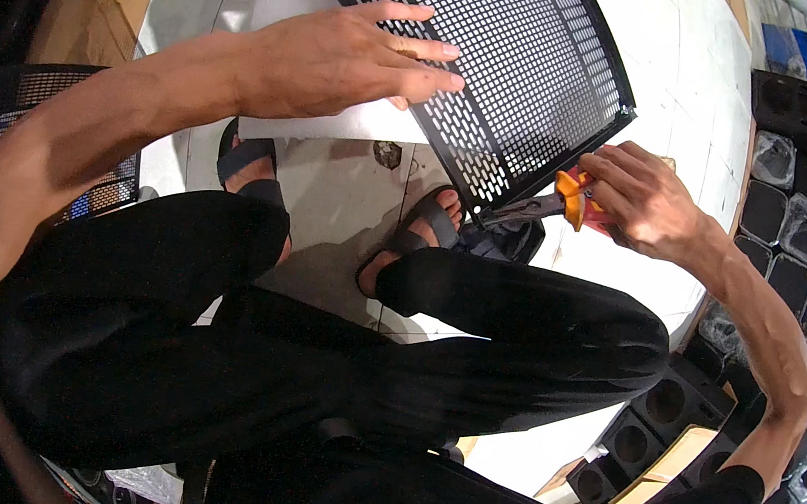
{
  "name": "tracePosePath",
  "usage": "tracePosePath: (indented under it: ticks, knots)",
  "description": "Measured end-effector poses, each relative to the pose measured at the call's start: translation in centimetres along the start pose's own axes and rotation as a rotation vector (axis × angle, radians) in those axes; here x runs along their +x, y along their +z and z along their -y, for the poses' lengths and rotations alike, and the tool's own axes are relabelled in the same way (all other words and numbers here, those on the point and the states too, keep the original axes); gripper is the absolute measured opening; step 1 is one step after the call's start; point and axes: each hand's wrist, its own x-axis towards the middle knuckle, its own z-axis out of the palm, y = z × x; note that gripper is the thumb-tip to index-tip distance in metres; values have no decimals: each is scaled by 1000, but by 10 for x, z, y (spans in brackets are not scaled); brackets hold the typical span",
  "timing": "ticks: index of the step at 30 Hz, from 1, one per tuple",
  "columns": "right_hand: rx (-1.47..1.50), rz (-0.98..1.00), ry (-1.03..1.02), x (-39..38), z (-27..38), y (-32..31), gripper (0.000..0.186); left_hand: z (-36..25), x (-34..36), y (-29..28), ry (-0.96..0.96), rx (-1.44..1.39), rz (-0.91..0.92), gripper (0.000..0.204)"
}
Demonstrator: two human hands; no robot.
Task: The person retrieves a pair of scissors and a black speaker grille, then sits on the floor. They use the scissors to trim the edges of the grille, then place a black fabric cover over it, smoothing and tucking the fabric into the frame.
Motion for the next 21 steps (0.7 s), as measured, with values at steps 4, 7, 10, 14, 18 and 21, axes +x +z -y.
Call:
tracePosePath:
  ticks: [4, 7, 10, 14, 18, 21]
  knots:
    - [49, 189, 27, 16, -6, -21, 23, -7, 2, -5, -42, 3, 54, 16]
    - [137, 281, 68, 30, -9, -41, 24, -5, 3, -2, -49, 7, 62, 17]
    - [324, 298, 91, 39, -21, -44, 30, -5, 3, -3, -50, 31, 82, 18]
    - [406, 517, 196, 49, -25, -51, 35, -4, 3, 1, -22, 19, 27, 16]
    - [433, 536, 89, 55, -42, -46, 45, -3, 2, 0, -3, 17, 1, 12]
    - [420, 626, 121, 69, -41, -50, 48, -2, 1, 1, 9, 24, -11, 11]
